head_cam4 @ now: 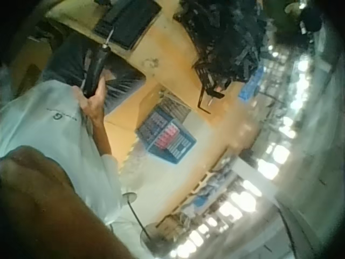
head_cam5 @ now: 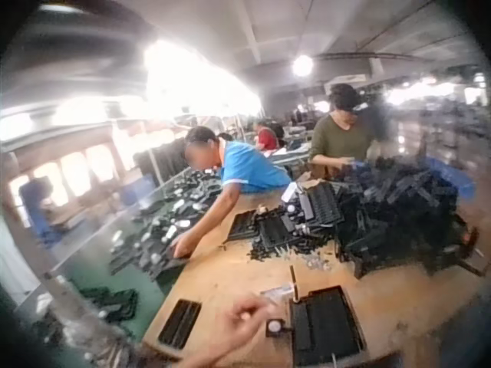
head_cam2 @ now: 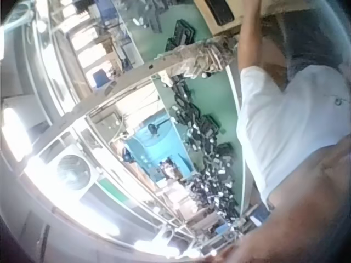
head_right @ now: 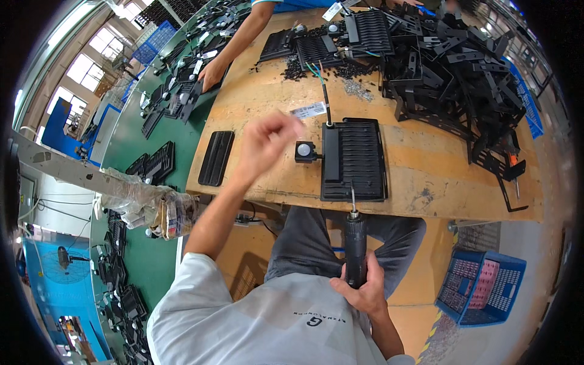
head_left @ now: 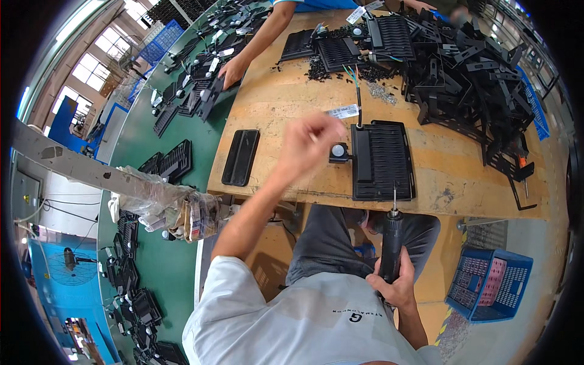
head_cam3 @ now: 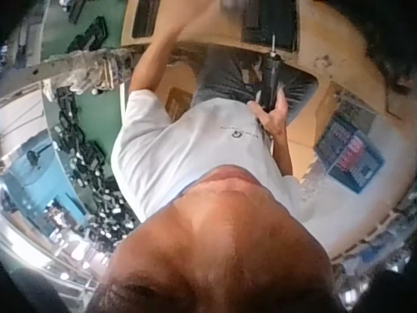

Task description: Assemble black plastic electronic housings using an electric screwdriver.

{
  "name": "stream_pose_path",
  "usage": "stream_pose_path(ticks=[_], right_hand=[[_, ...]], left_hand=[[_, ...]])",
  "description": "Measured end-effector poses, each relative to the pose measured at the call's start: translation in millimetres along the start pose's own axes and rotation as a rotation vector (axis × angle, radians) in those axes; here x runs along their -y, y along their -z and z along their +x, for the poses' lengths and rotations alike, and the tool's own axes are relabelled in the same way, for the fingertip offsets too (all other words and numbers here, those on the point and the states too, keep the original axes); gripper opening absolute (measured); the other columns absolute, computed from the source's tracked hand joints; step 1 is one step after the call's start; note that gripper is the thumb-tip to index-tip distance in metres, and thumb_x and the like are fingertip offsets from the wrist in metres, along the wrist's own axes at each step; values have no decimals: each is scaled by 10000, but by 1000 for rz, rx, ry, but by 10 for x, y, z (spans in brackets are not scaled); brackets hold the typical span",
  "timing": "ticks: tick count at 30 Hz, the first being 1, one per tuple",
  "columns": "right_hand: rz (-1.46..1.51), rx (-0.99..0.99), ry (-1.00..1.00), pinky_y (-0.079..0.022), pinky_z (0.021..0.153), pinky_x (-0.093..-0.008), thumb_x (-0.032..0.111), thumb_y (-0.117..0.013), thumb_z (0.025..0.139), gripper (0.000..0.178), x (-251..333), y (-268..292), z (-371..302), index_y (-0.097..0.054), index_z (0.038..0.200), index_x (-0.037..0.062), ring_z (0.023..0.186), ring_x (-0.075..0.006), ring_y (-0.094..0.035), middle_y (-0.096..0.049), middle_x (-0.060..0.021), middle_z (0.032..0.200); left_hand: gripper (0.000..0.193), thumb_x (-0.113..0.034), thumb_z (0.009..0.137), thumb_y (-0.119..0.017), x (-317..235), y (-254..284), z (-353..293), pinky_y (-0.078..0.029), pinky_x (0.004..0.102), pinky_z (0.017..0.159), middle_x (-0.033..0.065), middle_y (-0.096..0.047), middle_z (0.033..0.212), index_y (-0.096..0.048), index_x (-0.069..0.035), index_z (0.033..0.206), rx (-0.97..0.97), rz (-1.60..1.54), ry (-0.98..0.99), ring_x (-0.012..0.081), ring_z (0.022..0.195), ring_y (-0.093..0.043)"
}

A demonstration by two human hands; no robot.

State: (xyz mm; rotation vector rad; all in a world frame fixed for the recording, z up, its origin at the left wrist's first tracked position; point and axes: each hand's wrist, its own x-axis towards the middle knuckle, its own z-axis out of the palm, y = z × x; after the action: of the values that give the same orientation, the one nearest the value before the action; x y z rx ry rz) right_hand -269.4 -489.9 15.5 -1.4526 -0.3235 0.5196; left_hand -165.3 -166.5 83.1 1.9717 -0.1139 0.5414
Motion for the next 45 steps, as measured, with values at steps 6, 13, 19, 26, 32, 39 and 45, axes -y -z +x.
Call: stream_pose_path(ticks=[6,13,19,26,32,39,45], right_hand=[[31,-18,-133,-468,620,-235,101,-877,716,524,-35,43,-52,-513,1082,10,674,-64,-555,-577,-1,777],[29,-97,-228,-466,626,-238,85,-871,712,521,32,-6,-156,-518,1090,20,690,-61,-543,-573,4,799],[-96,-126,-251,-437,620,-243,138,-877,717,541,131,84,-177,-526,1113,27,679,-72,-515,-554,9,787],[-28,-188,-365,-423,593,-246,140,-871,740,585,139,230,-399,-518,1192,25,645,-64,-498,-528,15,751],[31,-82,-445,-430,595,-245,189,-850,784,574,177,238,-452,-515,1220,26,663,-66,-532,-550,9,757],[-79,39,-388,-440,531,-240,176,-852,778,571,-18,301,-461,-499,1205,40,590,-76,-548,-555,1,770],[-92,42,-396,-441,649,-261,269,-864,781,517,2,217,-375,-554,1120,32,729,-80,-520,-543,8,793]], left_hand=[[135,-99,864,-682,1525,735,864,-550,350,760,127,-744,857,-760,-40,959,-222,643,78,229,797,-702],[187,-132,802,-681,1934,576,1294,-565,388,803,175,-745,903,-782,-82,952,-162,716,38,306,875,-731],[190,-204,809,-633,2317,850,1562,-582,439,701,183,-725,773,-779,-86,845,-18,692,-61,323,737,-738],[243,-211,879,-580,2101,692,1698,-535,495,828,246,-710,959,-702,-15,954,135,1196,-60,417,963,-684],[238,-183,940,-562,1525,730,1423,-531,455,760,222,-702,902,-654,37,944,-178,989,-63,385,850,-685],[68,-18,905,-665,7,-194,-126,-486,295,665,85,-637,869,-616,-19,953,69,93,-323,181,728,-598],[153,43,820,-697,28,-703,-634,-472,391,770,121,-634,909,-623,-16,941,157,220,-405,294,853,-606]])
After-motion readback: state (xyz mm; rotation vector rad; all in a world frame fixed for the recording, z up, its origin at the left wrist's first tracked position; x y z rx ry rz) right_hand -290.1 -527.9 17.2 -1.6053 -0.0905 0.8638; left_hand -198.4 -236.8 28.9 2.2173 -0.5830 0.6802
